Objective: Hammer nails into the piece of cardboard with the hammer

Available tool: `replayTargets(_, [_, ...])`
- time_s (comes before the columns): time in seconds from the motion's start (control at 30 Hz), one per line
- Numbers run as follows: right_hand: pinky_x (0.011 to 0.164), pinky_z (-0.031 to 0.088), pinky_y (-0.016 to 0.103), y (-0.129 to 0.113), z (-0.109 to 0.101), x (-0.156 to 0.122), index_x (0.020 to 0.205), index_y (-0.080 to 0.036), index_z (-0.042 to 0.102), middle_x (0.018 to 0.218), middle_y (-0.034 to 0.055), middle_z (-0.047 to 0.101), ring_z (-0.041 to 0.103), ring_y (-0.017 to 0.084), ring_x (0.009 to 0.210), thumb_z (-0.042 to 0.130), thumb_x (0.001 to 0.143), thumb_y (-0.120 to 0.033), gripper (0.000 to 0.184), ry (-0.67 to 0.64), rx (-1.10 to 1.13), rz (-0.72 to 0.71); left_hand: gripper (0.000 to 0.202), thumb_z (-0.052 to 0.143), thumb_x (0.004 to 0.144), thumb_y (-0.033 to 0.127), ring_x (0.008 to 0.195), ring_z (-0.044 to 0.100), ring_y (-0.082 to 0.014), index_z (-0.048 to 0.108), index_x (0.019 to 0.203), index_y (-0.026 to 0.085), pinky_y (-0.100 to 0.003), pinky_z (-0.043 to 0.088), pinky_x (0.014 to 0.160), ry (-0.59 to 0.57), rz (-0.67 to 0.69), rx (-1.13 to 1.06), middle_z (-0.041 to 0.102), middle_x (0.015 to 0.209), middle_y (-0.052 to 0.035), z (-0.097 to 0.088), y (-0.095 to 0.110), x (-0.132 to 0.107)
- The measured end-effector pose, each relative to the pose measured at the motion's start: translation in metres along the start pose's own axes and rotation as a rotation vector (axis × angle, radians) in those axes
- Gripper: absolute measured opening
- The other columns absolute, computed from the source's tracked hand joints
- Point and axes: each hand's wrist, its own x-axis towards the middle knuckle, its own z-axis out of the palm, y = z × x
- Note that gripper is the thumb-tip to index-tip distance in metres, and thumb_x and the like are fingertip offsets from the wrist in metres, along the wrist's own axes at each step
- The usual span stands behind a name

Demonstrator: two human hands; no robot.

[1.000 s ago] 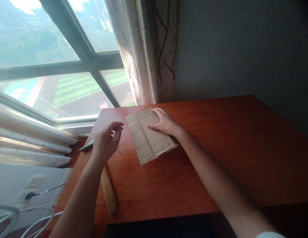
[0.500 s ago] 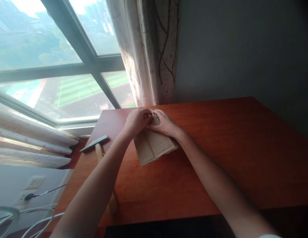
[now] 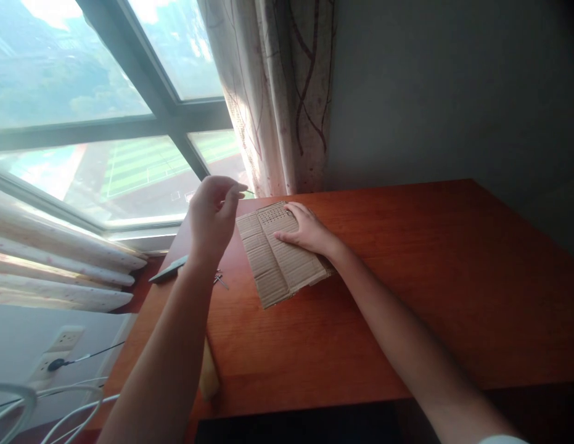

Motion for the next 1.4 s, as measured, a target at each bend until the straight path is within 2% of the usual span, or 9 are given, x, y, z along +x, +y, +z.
replayTargets(0.13, [0.12, 0.029, 0.043, 0.001, 0.0, -0.001, 0.142, -0.014, 0.049, 0.153, 0.015, 0.041, 0.039, 0.03, 0.142, 0.074, 0.075, -0.052, 0.081, 0.002, 0.006, -0.005, 0.017, 0.064, 0.085, 0.032, 0.076, 0.065, -0.0133, 0.067, 0.095, 0.019, -0.026, 0.051, 0.07, -0.034, -0.079, 0.212, 0.071, 0.087, -0.002, -0.041, -0.012, -0.027])
replayTargets(0.27, [0.12, 0.03, 0.042, 0.002, 0.0, 0.0, 0.141, -0.014, 0.049, 0.153, 0.0148, 0.042, 0.04, 0.03, 0.141, 0.074, 0.074, -0.052, 0.081, 0.009, 0.002, -0.007, 0.021, 0.063, 0.085, 0.036, 0.069, 0.064, -0.0135, 0.071, 0.1, 0.023, -0.026, 0.048, 0.067, -0.222, -0.149, 0.456, 0.072, 0.081, 0.0005, -0.076, -0.044, -0.069])
replayTargets(0.4, [0.12, 0.03, 0.043, 0.002, 0.0, 0.0, 0.141, -0.016, 0.049, 0.153, 0.0144, 0.042, 0.039, 0.03, 0.142, 0.074, 0.075, -0.052, 0.079, 0.006, 0.006, -0.008, 0.021, 0.059, 0.087, 0.039, 0.069, 0.065, -0.0166, 0.071, 0.095, 0.024, -0.028, 0.046, 0.065, -0.387, -0.146, 0.648, 0.073, 0.085, -0.0011, -0.096, -0.068, -0.102])
replayTargets(0.5, [0.12, 0.03, 0.043, 0.003, 0.001, 0.0, 0.142, -0.015, 0.049, 0.153, 0.0145, 0.042, 0.039, 0.03, 0.142, 0.074, 0.075, -0.052, 0.08, 0.006, 0.008, -0.011, 0.022, 0.058, 0.088, 0.041, 0.073, 0.067, -0.0195, 0.071, 0.097, 0.025, -0.029, 0.045, 0.065, -0.419, -0.17, 0.747, 0.074, 0.09, -0.0022, -0.101, -0.073, -0.115])
replayTargets(0.73, [0.12, 0.03, 0.043, 0.003, 0.001, 0.0, 0.14, -0.017, 0.05, 0.152, 0.0142, 0.042, 0.039, 0.03, 0.142, 0.075, 0.075, -0.051, 0.078, 0.01, 0.014, -0.013, 0.026, 0.057, 0.087, 0.046, 0.074, 0.069, -0.0215, 0.071, 0.098, 0.026, -0.03, 0.047, 0.063, -0.419, -0.195, 0.782, 0.074, 0.092, -0.0028, -0.101, -0.07, -0.119])
replayTargets(0.87, [0.12, 0.03, 0.043, 0.002, 0.0, 0.0, 0.141, -0.016, 0.049, 0.154, 0.0144, 0.041, 0.038, 0.03, 0.142, 0.074, 0.075, -0.052, 0.079, 0.005, 0.005, -0.004, 0.026, 0.054, 0.088, 0.043, 0.071, 0.067, -0.0208, 0.071, 0.099, 0.025, -0.03, 0.046, 0.063, -0.378, -0.173, 0.784, 0.074, 0.089, -0.0041, -0.099, -0.07, -0.112])
replayTargets(1.03, [0.12, 0.03, 0.042, 0.001, 0.0, -0.001, 0.141, -0.016, 0.049, 0.153, 0.0144, 0.041, 0.039, 0.029, 0.142, 0.074, 0.075, -0.051, 0.079, 0.003, 0.013, -0.009, 0.026, 0.053, 0.089, 0.04, 0.069, 0.065, -0.0177, 0.071, 0.098, 0.024, -0.028, 0.045, 0.065, -0.352, -0.157, 0.672, 0.073, 0.084, -0.0024, -0.091, -0.06, -0.096])
replayTargets(1.23, [0.12, 0.03, 0.043, 0.002, 0.0, 0.0, 0.141, -0.017, 0.049, 0.153, 0.014, 0.041, 0.039, 0.03, 0.142, 0.075, 0.075, -0.05, 0.078, 0.006, 0.015, -0.01, 0.023, 0.056, 0.086, 0.037, 0.064, 0.061, -0.015, 0.073, 0.094, 0.023, -0.027, 0.047, 0.065, -0.294, -0.114, 0.533, 0.073, 0.08, -0.0004, -0.066, -0.036, -0.076])
replayTargets(1.4, [0.12, 0.03, 0.043, 0.002, 0.001, 0.0, 0.142, -0.016, 0.049, 0.153, 0.0146, 0.042, 0.038, 0.03, 0.143, 0.075, 0.075, -0.052, 0.08, 0.01, 0.002, -0.014, 0.021, 0.056, 0.086, 0.032, 0.072, 0.064, -0.0155, 0.073, 0.092, 0.021, -0.027, 0.048, 0.068, -0.315, 0.006, 0.345, 0.073, 0.082, -0.0018, -0.025, -0.021, -0.048])
